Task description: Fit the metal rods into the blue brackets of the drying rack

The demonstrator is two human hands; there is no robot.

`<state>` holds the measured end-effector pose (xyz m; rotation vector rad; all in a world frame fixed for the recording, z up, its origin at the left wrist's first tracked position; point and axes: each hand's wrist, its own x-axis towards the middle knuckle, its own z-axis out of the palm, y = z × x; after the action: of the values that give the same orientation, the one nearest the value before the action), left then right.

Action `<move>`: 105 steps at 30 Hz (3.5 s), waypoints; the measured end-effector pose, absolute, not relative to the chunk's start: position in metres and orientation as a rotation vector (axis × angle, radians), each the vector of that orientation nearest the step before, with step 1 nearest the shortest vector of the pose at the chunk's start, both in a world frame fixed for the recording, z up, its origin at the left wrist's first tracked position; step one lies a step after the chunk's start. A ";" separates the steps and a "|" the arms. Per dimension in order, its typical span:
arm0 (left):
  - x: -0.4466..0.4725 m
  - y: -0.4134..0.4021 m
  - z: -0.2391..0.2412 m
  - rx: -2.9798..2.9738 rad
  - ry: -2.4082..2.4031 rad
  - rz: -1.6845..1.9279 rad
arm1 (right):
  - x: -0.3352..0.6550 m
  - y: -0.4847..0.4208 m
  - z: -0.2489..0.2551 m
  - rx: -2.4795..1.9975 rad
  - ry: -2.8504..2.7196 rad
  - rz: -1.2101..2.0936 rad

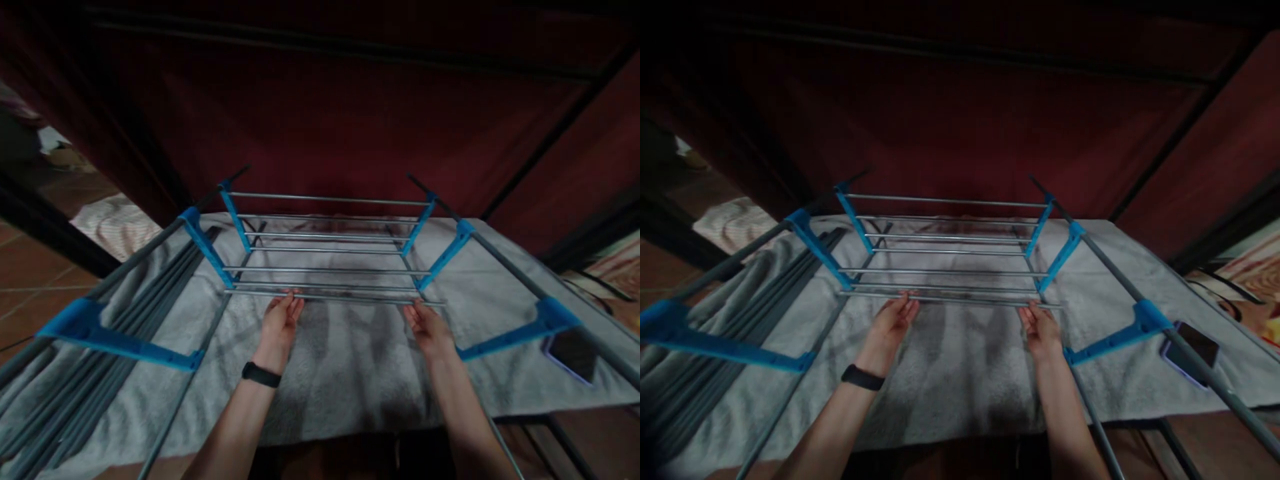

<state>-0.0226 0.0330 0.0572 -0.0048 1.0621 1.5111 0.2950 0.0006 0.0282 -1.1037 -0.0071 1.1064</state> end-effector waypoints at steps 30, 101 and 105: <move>0.023 0.018 0.050 0.116 1.116 1.188 | 0.229 0.005 0.010 -1.008 -0.176 1.144; -0.037 0.035 0.071 1.547 1.368 1.431 | 0.252 -0.003 0.044 -1.162 -0.507 1.235; -0.051 0.041 0.070 1.605 1.422 1.377 | 0.260 0.000 0.049 -1.126 -0.505 1.130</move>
<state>-0.0511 0.0407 0.0696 1.6047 1.4223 1.3770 0.2604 0.0004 0.0489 -1.1256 -0.5053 1.1302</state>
